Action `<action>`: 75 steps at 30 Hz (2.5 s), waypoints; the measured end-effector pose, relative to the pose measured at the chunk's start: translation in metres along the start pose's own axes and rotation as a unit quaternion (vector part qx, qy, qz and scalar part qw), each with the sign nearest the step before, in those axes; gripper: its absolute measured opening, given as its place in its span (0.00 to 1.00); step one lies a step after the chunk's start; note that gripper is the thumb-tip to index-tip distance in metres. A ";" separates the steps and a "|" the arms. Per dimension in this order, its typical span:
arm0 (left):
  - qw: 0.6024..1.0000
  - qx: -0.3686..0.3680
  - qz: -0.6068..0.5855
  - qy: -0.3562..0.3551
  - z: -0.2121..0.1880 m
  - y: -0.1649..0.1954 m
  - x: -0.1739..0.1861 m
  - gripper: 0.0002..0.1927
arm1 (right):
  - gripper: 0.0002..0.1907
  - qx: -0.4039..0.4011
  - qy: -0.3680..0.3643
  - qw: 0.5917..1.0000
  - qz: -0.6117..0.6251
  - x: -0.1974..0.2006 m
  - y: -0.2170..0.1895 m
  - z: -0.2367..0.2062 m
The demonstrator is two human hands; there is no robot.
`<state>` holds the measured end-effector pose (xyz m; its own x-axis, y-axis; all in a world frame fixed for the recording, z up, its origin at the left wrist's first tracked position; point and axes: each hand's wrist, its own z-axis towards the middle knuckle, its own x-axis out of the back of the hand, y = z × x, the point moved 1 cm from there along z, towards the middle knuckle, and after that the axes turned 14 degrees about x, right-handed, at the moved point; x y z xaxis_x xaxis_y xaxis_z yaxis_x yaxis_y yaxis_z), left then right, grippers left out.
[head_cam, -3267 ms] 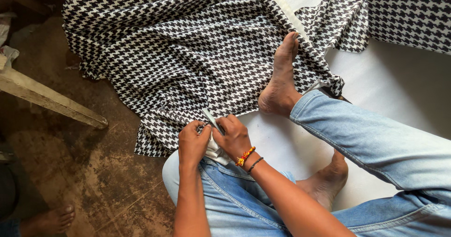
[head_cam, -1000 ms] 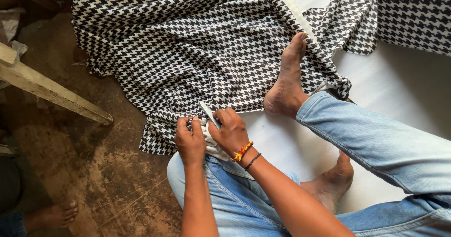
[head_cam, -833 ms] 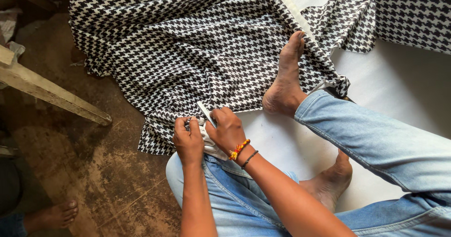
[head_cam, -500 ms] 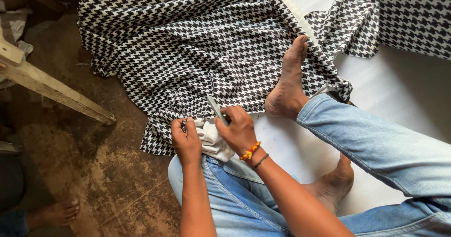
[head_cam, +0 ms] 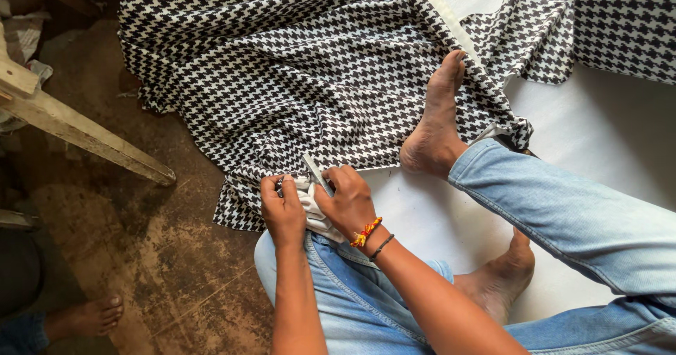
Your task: The person sits on the floor and uses a small knife to cut a piece of black and white patterned fabric. They hold the fabric with one hand and carefully slice along the edge with the other, occasionally adjusting the material to continue cutting.
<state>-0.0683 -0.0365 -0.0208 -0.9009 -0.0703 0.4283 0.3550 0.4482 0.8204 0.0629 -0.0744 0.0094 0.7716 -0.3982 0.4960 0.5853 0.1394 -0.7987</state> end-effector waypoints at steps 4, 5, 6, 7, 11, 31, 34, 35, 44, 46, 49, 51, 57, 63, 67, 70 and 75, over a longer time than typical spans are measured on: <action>0.998 -0.031 0.049 0.034 0.001 0.000 0.000 0.11 | 0.09 0.033 -0.004 0.999 -0.029 -0.003 -0.004 0.005; 0.999 0.000 0.024 0.028 0.001 -0.001 0.000 0.10 | 0.09 0.026 -0.018 0.999 -0.032 -0.004 -0.004 0.008; 0.999 0.032 0.000 0.021 0.001 -0.003 -0.001 0.10 | 0.10 0.019 -0.034 0.999 -0.036 -0.004 -0.004 0.010; 0.998 0.063 -0.025 0.014 0.001 -0.005 -0.003 0.10 | 0.10 0.012 -0.049 0.998 -0.040 -0.004 -0.004 0.013; 0.997 -0.005 -0.071 0.043 0.008 -0.011 -0.005 0.09 | 0.09 0.020 -0.017 0.999 -0.023 -0.002 -0.004 0.018; 0.946 0.015 -0.324 -0.016 0.019 -0.028 -0.002 0.06 | 0.09 0.022 -0.026 0.999 -0.033 -0.008 -0.017 0.017; 0.958 -0.040 -0.282 0.028 0.022 -0.030 -0.002 0.06 | 0.11 0.010 0.017 1.000 -0.012 -0.007 -0.016 0.020; 0.961 -0.046 -0.270 0.038 0.022 -0.033 -0.001 0.06 | 0.11 0.002 0.011 1.000 -0.008 -0.006 -0.016 0.018; 0.960 -0.054 -0.273 0.039 0.027 -0.040 -0.004 0.06 | 0.09 0.002 -0.017 1.000 0.006 -0.003 -0.020 0.015; 0.955 -0.052 -0.289 0.029 0.025 -0.038 -0.003 0.06 | 0.09 0.011 -0.011 1.000 0.001 -0.003 -0.021 0.016; 0.948 -0.045 -0.314 0.009 0.021 -0.030 -0.003 0.05 | 0.09 0.003 -0.018 1.000 -0.005 -0.004 -0.021 0.017; 0.949 -0.066 -0.309 0.005 0.018 -0.024 -0.002 0.06 | 0.09 0.014 -0.015 1.000 -0.013 -0.005 -0.022 0.018; 0.918 0.014 -0.393 0.051 0.023 -0.020 0.005 0.05 | 0.10 0.030 -0.018 0.999 -0.023 -0.010 -0.024 0.027; 0.913 -0.016 -0.401 0.076 0.029 -0.031 0.004 0.06 | 0.11 0.014 0.007 1.000 0.014 -0.003 -0.019 0.018; 0.906 0.017 -0.421 0.049 0.027 -0.030 0.006 0.06 | 0.10 -0.006 -0.026 1.000 0.017 -0.005 -0.017 0.013; 0.908 0.002 -0.415 0.051 0.024 -0.025 0.006 0.06 | 0.10 0.011 -0.033 0.999 0.002 -0.011 -0.018 0.014; 0.909 -0.026 -0.413 0.051 0.022 -0.025 0.006 0.06 | 0.10 0.000 -0.031 1.000 0.001 -0.018 -0.017 0.013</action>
<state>-0.0879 -0.0286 -0.0472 -0.8387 -0.4475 -0.3104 -0.4177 0.1626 0.8939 0.0423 -0.0581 0.0191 0.7869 -0.3414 0.5140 0.5834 0.1402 -0.8000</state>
